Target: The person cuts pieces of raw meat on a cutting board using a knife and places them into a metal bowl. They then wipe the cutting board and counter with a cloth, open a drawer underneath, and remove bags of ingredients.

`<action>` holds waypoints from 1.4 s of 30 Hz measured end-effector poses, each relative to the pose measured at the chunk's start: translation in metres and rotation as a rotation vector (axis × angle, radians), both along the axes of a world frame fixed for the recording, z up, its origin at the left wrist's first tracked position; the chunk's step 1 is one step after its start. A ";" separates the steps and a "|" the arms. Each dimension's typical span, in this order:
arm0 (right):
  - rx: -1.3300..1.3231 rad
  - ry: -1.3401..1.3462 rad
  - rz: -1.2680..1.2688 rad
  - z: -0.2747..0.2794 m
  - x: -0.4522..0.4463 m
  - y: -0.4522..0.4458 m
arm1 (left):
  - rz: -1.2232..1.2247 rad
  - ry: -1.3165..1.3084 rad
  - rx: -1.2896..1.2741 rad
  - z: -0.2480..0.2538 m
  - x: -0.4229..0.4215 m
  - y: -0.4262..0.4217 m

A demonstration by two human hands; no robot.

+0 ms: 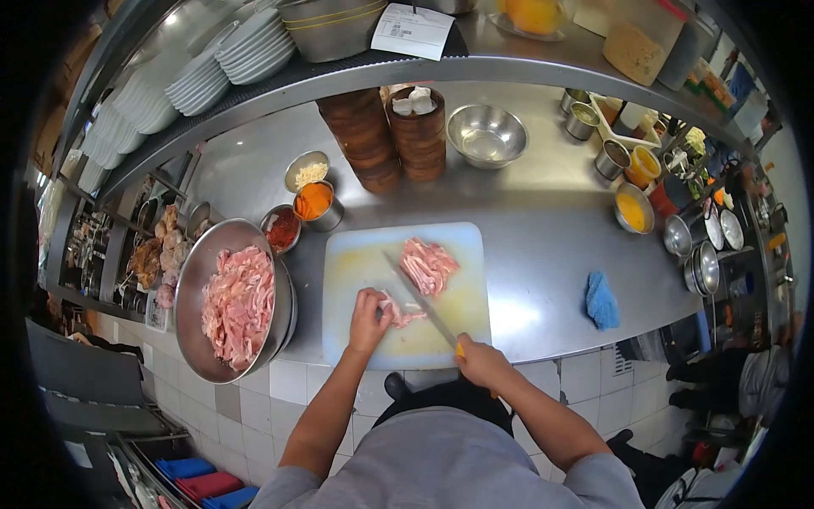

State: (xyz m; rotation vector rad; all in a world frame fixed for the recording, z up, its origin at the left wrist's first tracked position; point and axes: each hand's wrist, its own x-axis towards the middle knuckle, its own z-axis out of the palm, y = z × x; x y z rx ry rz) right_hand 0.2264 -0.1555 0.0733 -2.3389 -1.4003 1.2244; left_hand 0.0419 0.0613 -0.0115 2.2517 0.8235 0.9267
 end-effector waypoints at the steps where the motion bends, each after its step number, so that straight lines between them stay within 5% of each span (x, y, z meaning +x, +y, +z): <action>1: -0.005 0.002 -0.007 0.004 -0.002 -0.002 | -0.007 0.002 -0.005 -0.001 -0.001 -0.001; 12: 0.135 -0.013 0.084 0.042 -0.036 -0.004 | 0.027 0.037 0.016 0.003 0.003 -0.002; 18: -0.061 0.063 0.104 0.062 -0.032 -0.023 | 0.036 0.075 0.045 -0.001 0.005 -0.002; 28: 0.236 0.014 0.072 -0.030 -0.044 0.097 | -0.018 0.079 0.093 -0.001 0.006 0.000; 32: 0.209 0.029 0.041 -0.015 -0.048 0.084 | -0.001 0.077 0.066 -0.001 0.006 0.001; 34: -0.008 0.120 -0.011 0.022 -0.043 0.056 | 0.005 0.078 0.057 -0.002 0.006 0.000; 40: -0.069 0.098 0.087 -0.001 -0.043 0.001 | 0.017 0.053 0.063 -0.003 0.006 -0.001; 42: 0.131 0.054 0.031 -0.033 -0.046 0.031 | 0.021 0.061 0.087 -0.004 0.007 0.002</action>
